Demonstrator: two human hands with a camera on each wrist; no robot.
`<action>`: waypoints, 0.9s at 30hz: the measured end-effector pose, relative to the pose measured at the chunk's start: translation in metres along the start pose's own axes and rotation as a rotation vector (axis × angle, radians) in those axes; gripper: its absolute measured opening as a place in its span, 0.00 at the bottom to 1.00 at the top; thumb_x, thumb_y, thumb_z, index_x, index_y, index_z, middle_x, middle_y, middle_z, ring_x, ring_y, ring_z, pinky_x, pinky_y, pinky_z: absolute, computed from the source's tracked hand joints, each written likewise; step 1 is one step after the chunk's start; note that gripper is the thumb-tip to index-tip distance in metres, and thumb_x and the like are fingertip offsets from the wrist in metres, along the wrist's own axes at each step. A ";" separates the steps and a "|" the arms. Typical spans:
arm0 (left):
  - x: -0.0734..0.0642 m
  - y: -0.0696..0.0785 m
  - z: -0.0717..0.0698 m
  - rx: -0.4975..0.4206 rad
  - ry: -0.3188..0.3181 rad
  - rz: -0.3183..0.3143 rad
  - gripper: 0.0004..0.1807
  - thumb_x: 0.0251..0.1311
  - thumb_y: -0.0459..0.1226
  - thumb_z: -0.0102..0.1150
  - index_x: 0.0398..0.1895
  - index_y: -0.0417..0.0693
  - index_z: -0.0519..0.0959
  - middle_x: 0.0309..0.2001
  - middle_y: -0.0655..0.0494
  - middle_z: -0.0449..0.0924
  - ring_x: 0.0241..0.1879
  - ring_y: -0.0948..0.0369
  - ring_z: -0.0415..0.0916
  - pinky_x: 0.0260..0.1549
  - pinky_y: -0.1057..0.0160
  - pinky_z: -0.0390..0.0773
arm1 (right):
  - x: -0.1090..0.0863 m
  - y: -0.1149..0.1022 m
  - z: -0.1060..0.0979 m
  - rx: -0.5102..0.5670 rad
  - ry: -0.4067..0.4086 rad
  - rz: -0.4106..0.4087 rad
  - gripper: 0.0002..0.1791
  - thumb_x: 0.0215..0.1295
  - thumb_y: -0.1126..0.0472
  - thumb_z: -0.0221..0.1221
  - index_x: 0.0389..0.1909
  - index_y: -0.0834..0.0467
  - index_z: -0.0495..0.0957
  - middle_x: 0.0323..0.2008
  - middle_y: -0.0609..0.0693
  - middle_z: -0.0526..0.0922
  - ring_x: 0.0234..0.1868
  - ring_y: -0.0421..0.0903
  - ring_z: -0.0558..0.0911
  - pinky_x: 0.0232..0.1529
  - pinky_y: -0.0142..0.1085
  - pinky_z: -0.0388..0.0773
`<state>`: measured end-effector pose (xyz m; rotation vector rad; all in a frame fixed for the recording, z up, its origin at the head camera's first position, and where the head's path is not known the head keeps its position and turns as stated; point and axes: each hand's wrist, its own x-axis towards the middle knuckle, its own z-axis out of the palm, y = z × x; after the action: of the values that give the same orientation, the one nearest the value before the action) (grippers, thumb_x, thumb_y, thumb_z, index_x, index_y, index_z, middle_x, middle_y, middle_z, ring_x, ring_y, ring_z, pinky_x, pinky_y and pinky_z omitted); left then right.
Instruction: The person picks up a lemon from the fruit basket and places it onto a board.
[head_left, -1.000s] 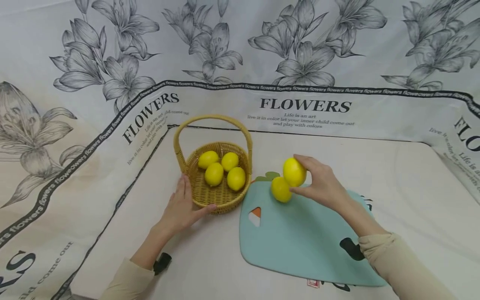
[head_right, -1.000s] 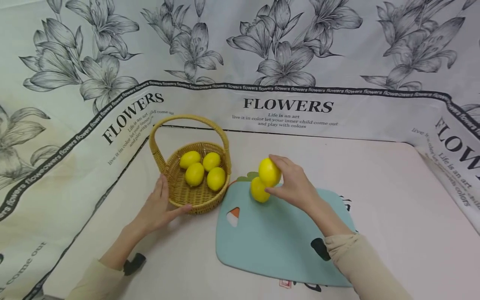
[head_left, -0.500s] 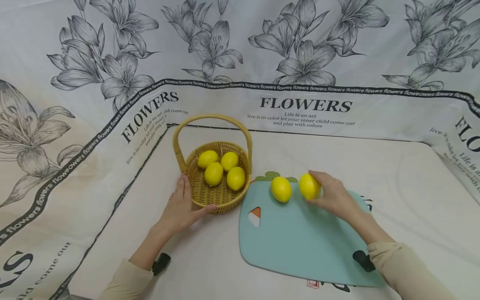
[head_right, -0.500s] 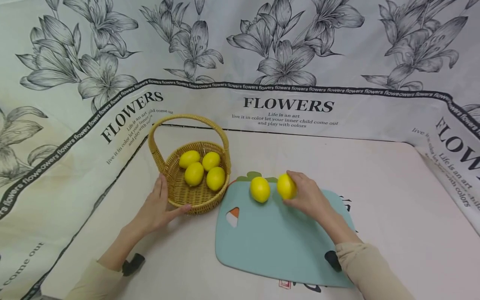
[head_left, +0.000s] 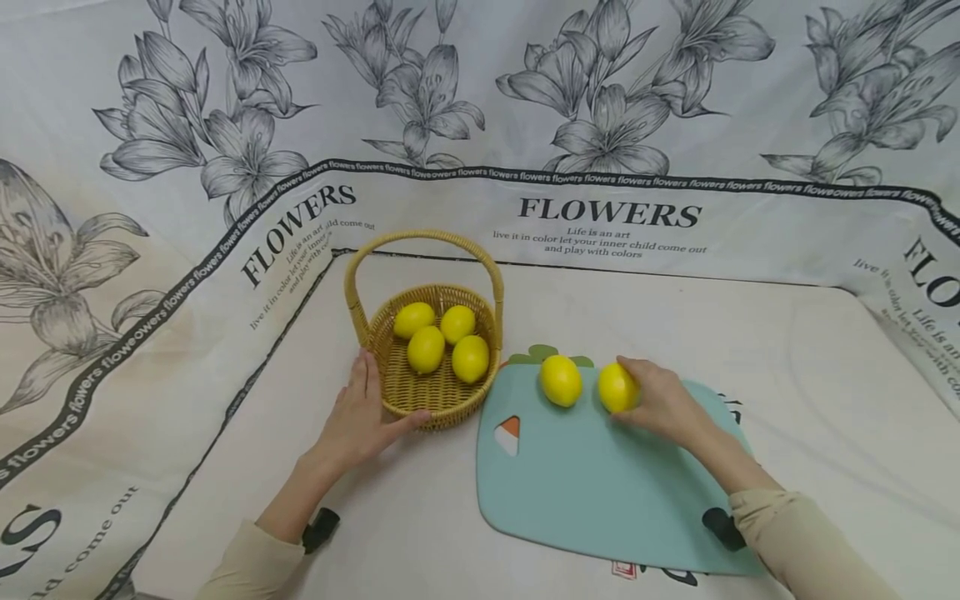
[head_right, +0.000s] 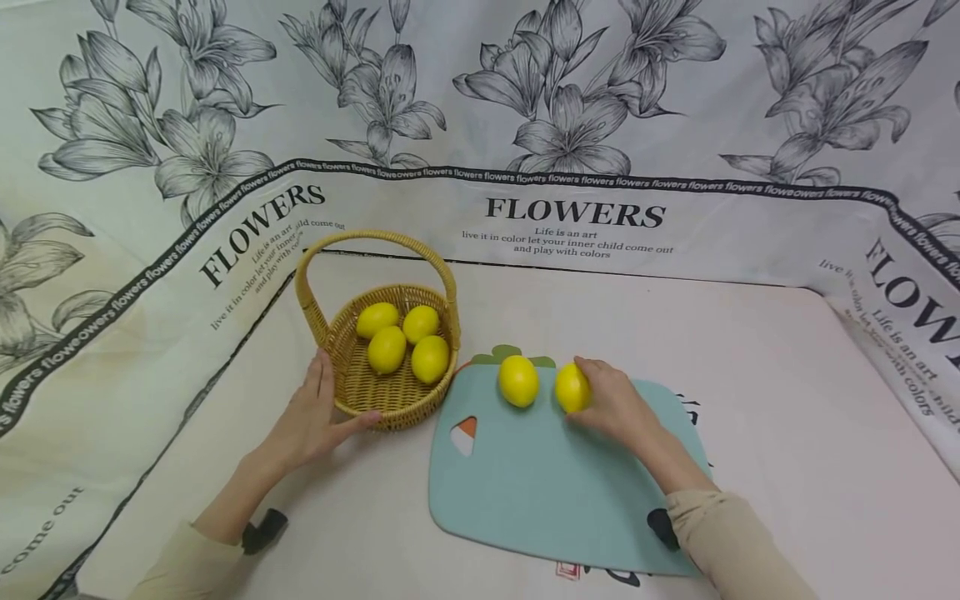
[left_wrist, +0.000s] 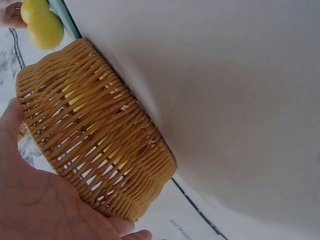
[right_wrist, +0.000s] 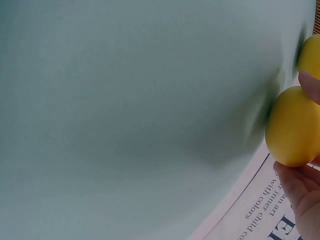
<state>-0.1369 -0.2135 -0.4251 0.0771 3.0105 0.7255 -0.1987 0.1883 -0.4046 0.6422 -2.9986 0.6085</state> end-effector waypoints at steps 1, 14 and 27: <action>0.000 0.000 0.000 -0.001 0.001 0.000 0.67 0.54 0.70 0.51 0.73 0.32 0.26 0.75 0.34 0.22 0.76 0.42 0.29 0.70 0.37 0.43 | 0.000 0.000 -0.001 -0.001 -0.012 0.008 0.50 0.44 0.59 0.75 0.65 0.76 0.61 0.62 0.74 0.69 0.61 0.70 0.69 0.61 0.61 0.67; 0.001 0.000 0.001 -0.011 0.018 0.008 0.68 0.54 0.69 0.52 0.73 0.32 0.26 0.75 0.33 0.24 0.75 0.40 0.31 0.70 0.39 0.44 | 0.022 -0.080 -0.026 0.104 0.295 -0.232 0.48 0.47 0.53 0.74 0.65 0.72 0.65 0.63 0.68 0.71 0.64 0.64 0.71 0.62 0.56 0.69; -0.001 0.000 0.001 -0.018 0.037 0.022 0.67 0.54 0.68 0.54 0.73 0.29 0.29 0.75 0.31 0.26 0.75 0.39 0.33 0.70 0.38 0.47 | 0.076 -0.154 0.006 0.078 0.056 -0.424 0.44 0.54 0.51 0.70 0.66 0.69 0.64 0.64 0.65 0.71 0.66 0.59 0.71 0.65 0.48 0.68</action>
<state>-0.1355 -0.2129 -0.4258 0.0972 3.0422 0.7646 -0.2073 0.0271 -0.3462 1.1966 -2.6694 0.6974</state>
